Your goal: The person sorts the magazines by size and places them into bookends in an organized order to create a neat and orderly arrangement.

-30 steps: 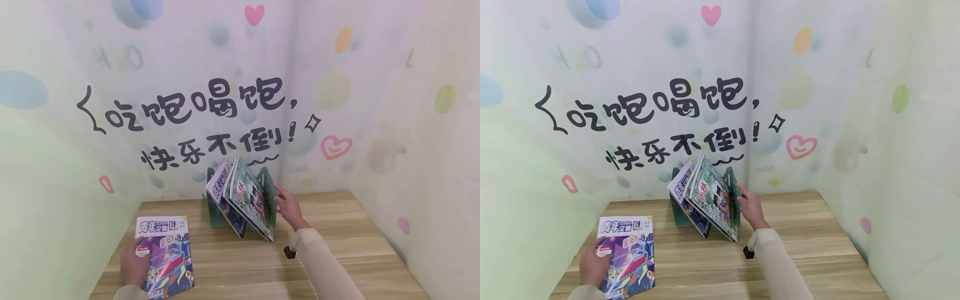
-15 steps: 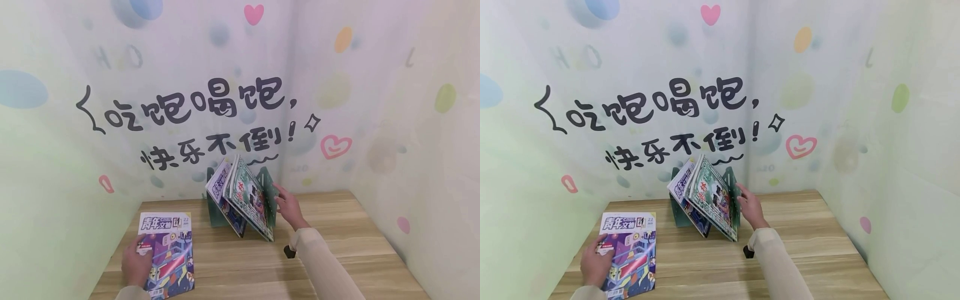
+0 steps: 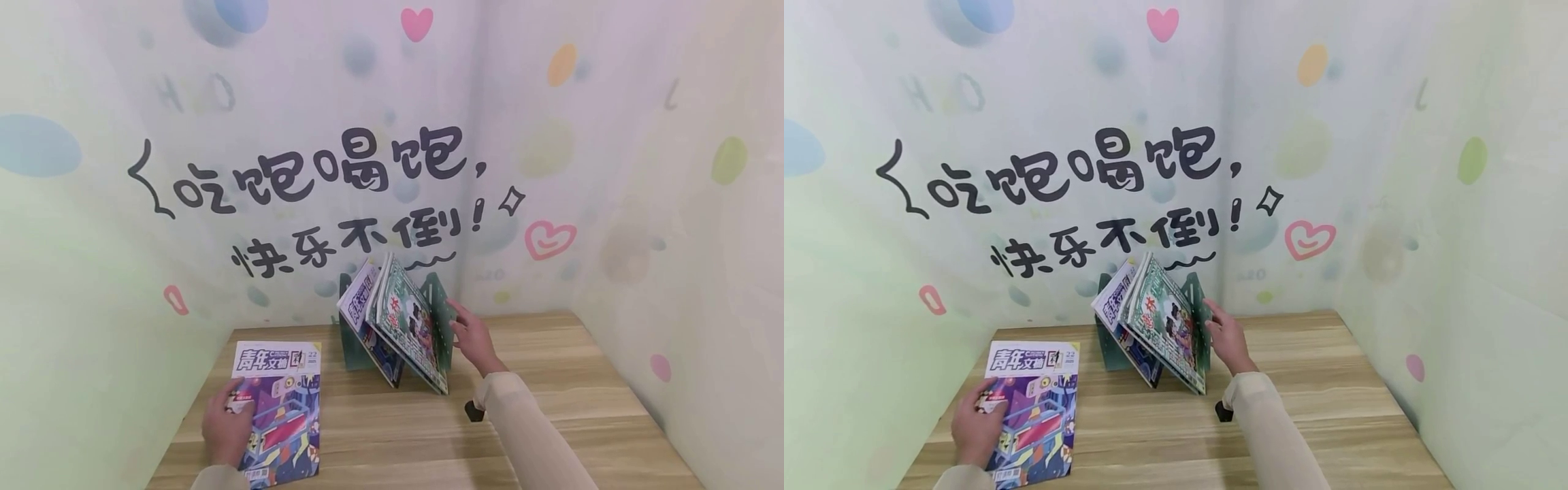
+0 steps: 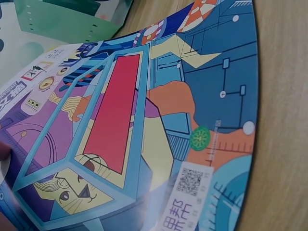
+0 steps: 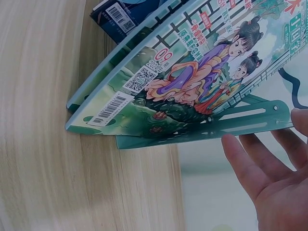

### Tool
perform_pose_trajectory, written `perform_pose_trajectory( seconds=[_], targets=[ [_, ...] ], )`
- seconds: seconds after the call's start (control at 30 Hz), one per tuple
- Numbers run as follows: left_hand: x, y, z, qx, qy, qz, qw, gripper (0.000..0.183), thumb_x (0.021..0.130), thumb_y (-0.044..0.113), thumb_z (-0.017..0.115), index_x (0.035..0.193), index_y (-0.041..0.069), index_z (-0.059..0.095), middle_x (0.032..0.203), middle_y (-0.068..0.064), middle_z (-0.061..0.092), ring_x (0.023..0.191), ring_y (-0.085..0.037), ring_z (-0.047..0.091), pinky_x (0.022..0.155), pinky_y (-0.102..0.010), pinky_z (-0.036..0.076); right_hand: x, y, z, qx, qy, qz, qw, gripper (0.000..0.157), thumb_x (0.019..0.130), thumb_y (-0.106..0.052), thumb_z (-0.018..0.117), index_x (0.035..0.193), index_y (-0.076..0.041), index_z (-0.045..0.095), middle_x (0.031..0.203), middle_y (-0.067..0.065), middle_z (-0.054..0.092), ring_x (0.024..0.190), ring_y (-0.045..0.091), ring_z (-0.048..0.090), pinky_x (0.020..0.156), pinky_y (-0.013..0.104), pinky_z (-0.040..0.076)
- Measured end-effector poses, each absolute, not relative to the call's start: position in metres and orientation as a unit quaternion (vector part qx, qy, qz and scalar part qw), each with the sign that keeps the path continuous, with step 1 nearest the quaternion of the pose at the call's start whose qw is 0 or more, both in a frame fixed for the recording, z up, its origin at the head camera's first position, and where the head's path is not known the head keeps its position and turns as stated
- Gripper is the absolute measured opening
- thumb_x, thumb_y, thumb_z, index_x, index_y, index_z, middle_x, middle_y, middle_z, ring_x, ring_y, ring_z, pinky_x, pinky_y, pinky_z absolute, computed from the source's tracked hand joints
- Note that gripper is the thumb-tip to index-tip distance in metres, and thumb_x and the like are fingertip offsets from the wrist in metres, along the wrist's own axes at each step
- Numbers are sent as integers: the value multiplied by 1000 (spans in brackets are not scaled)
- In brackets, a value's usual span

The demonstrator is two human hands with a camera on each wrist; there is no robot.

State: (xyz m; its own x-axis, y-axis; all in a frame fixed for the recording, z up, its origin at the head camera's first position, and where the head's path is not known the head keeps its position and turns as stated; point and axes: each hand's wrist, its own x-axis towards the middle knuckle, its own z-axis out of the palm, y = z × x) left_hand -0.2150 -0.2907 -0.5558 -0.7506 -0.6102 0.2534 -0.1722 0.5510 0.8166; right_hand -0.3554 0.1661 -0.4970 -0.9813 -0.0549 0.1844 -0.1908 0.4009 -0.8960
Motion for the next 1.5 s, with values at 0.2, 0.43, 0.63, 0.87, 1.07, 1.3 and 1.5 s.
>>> perform_pose_trajectory(
  seconds=[0.2,0.43,0.63,0.87,1.07,1.3,1.5],
  targets=[
    [-216,-287,-555,216,-839,-411,283,51,83,2,67,132,13,57,121,-23,52,108,-40,49,94,-57,40,-355,166,-497,70,-837,539,63,48,102,-10,50,146,-26,45,142,21,48,123,43,51,73,42,59],
    [-214,-282,-550,216,-831,-422,291,49,85,1,67,131,13,58,122,-22,52,109,-40,50,95,-58,41,-354,165,-497,74,-834,543,65,48,101,-9,50,146,-25,45,142,22,48,123,44,50,73,42,59],
    [-211,-277,-544,209,-828,-428,295,47,85,0,66,130,12,59,123,-22,52,111,-40,50,97,-61,40,-354,165,-497,73,-833,545,65,48,101,-9,50,146,-27,46,142,21,47,123,43,50,73,41,59],
    [-212,-272,-540,191,-827,-423,318,45,85,-1,67,127,13,62,121,-20,55,111,-38,52,96,-59,42,-354,165,-497,75,-831,547,64,48,101,-9,50,146,-26,45,143,21,47,123,44,50,74,42,59],
    [-212,-267,-536,157,-820,-409,368,41,80,-5,70,119,9,66,109,-18,58,99,-31,54,89,-46,43,-355,166,-497,76,-832,546,65,49,101,-8,50,146,-26,45,143,21,47,123,44,50,74,42,59],
    [-211,-262,-530,132,-813,-401,400,37,79,-6,71,114,7,68,109,-15,62,97,-23,55,81,-13,34,-353,164,-495,74,-833,544,67,48,101,-9,51,146,-26,46,143,21,47,123,43,50,74,43,59],
    [-211,-260,-530,126,-815,-396,404,36,80,-6,71,113,8,68,111,-14,62,100,-24,56,82,-3,28,-352,164,-494,75,-832,546,64,49,101,-8,51,146,-25,45,145,20,45,123,44,50,74,43,59]
  ],
)
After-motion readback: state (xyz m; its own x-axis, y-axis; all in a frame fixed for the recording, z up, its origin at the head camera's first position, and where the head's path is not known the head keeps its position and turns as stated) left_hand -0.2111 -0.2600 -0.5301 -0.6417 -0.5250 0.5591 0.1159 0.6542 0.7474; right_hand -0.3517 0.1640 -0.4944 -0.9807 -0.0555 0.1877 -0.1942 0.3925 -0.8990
